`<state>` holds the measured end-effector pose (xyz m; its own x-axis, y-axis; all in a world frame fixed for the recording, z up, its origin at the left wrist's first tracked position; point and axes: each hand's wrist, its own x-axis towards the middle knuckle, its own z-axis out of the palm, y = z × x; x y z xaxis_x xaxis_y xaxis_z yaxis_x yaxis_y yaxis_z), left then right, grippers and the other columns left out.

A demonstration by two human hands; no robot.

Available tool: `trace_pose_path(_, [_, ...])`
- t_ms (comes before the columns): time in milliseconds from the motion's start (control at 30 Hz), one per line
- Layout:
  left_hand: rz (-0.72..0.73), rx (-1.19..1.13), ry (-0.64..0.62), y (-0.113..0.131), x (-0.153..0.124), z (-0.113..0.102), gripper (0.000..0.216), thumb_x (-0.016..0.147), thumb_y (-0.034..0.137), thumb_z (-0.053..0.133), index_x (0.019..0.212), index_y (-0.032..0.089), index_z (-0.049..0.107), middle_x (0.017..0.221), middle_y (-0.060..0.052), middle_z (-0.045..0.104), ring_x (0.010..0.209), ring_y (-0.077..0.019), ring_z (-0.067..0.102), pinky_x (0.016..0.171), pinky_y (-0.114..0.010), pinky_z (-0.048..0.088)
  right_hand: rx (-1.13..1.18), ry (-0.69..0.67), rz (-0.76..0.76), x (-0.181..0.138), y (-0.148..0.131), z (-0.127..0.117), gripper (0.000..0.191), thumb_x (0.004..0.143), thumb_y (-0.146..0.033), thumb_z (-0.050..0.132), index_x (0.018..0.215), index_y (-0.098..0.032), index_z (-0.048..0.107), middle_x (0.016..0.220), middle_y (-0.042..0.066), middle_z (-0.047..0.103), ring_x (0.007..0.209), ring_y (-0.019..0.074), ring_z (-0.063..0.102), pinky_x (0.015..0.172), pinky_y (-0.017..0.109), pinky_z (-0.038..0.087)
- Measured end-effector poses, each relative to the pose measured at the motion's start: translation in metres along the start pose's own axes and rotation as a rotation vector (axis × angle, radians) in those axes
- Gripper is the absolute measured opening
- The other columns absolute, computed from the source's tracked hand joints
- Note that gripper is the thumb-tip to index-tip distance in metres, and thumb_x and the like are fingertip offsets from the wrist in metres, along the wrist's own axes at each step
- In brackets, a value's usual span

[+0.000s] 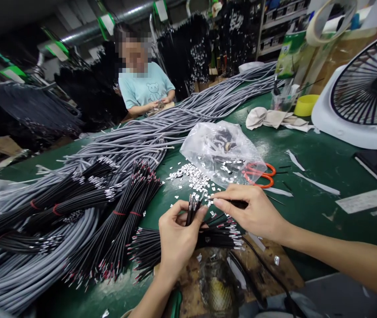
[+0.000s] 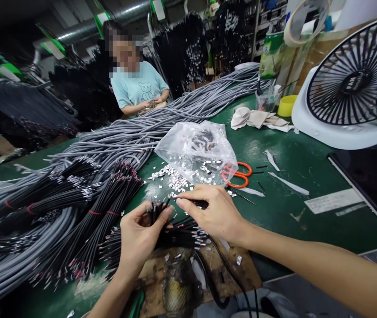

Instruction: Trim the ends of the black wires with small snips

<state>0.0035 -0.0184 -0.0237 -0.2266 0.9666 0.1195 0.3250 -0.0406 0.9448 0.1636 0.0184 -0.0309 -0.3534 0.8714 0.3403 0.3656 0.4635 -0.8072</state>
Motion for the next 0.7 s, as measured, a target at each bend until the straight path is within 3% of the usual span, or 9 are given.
trace_pose_path(200, [-0.061, -0.041, 0.003, -0.0008, -0.0003, -0.0011, 0.022, 0.064, 0.030, 0.070, 0.058, 0.014, 0.055, 0.048, 0.006, 0.054, 0.040, -0.0093, 0.054, 0.040, -0.018, 0.047, 0.015, 0.037, 0.011, 0.0006, -0.0023, -0.0003, 0.021, 0.082, -0.030, 0.053, 0.090, -0.020, 0.070, 0.079, 0.003, 0.066, 0.070, 0.0143, 0.059, 0.064, 0.027, 0.044])
trace_pose_path(467, [-0.030, 0.018, -0.033, 0.0060, -0.0012, -0.0007, 0.025, 0.065, 0.028, 0.069, 0.053, 0.014, 0.053, 0.042, 0.006, 0.052, 0.037, -0.0081, 0.053, 0.036, -0.015, 0.042, 0.038, 0.007, -0.016, 0.0010, -0.0024, -0.0011, 0.022, 0.082, -0.030, 0.053, 0.092, -0.019, 0.069, 0.077, 0.003, 0.066, 0.069, 0.0138, 0.058, 0.063, 0.026, 0.043])
trace_pose_path(700, [-0.053, -0.066, 0.026, -0.0012, -0.0016, -0.0005, 0.018, 0.063, 0.028, 0.071, 0.069, 0.014, 0.061, 0.052, 0.006, 0.054, 0.040, -0.0069, 0.051, 0.039, -0.016, 0.046, 0.024, 0.001, -0.011, 0.0007, -0.0028, -0.0019, 0.021, 0.083, -0.030, 0.053, 0.091, -0.020, 0.069, 0.075, 0.002, 0.065, 0.067, 0.0128, 0.057, 0.062, 0.026, 0.041])
